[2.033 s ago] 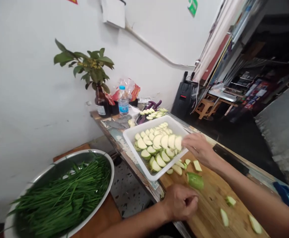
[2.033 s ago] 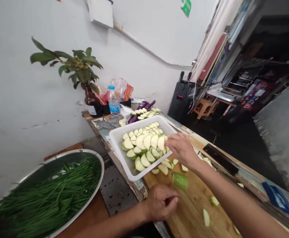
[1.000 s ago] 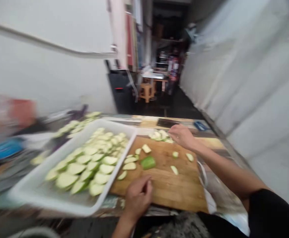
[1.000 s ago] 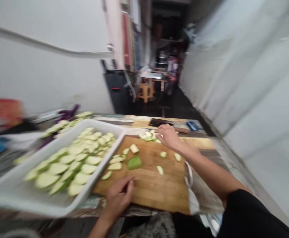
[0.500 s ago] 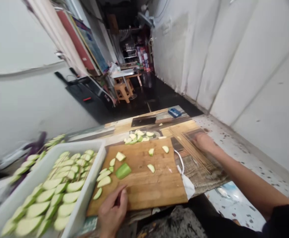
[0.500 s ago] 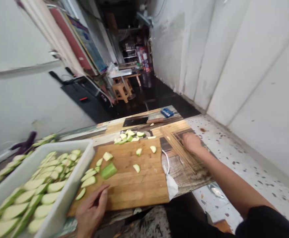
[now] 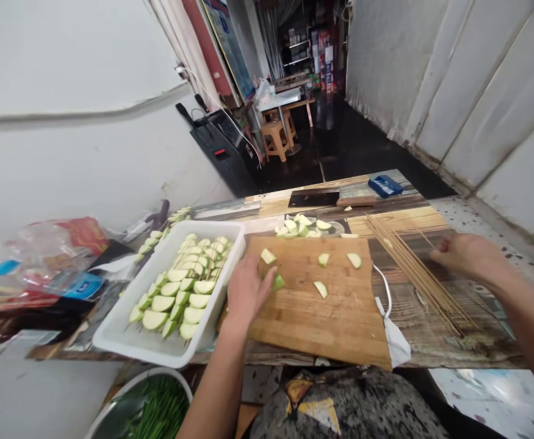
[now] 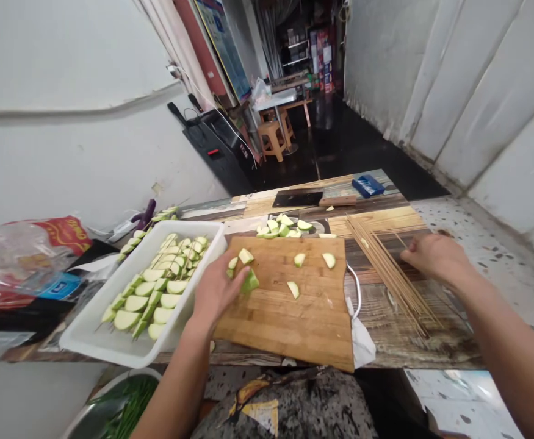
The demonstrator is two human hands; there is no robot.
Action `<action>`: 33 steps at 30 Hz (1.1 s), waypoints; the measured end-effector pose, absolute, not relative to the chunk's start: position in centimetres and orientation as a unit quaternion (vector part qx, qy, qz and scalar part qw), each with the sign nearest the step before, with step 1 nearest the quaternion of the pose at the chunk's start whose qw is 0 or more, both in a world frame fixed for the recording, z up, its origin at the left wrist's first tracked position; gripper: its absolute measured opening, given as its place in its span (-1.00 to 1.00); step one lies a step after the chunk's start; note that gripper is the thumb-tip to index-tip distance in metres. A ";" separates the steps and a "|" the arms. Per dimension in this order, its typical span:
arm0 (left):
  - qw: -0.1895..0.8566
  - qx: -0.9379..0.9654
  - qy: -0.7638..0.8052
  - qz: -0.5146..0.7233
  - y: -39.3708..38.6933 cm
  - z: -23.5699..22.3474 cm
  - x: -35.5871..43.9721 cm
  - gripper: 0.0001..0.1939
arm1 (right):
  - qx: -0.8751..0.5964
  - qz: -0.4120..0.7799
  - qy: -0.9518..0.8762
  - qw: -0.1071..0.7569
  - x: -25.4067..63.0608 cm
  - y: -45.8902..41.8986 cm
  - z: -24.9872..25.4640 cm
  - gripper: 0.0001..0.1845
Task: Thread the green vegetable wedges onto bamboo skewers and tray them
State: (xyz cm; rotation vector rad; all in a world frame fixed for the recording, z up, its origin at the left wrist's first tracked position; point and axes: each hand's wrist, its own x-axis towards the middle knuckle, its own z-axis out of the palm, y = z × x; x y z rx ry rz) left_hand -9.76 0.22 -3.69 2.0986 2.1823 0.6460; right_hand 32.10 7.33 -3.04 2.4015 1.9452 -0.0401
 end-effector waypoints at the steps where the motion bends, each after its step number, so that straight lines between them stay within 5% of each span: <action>1: 0.029 0.675 0.716 0.175 1.3 -3.5 -9.7 -0.58 | 0.778 -0.016 0.628 0.021 32.2 7.2 -2.8 -0.79; 9: 0.086 0.691 0.715 0.051 6.1 -4.2 -10.5 -0.67 | 0.757 -0.105 0.630 -0.139 30.9 2.9 -2.2 -0.93; 16: 0.112 0.710 0.687 0.105 6.3 -4.6 -10.7 -0.58 | 0.649 -0.317 0.624 -0.300 25.3 -1.6 -3.8 -0.92; 24: 0.138 0.708 0.690 0.064 6.8 -3.7 -10.2 -0.79 | 0.562 -0.420 0.639 -0.316 22.4 -2.8 -4.4 -0.92; 33: 0.088 0.705 0.702 0.045 9.0 -1.5 -8.8 -0.55 | 0.533 -0.567 0.537 -0.325 21.7 -3.8 -4.6 -0.79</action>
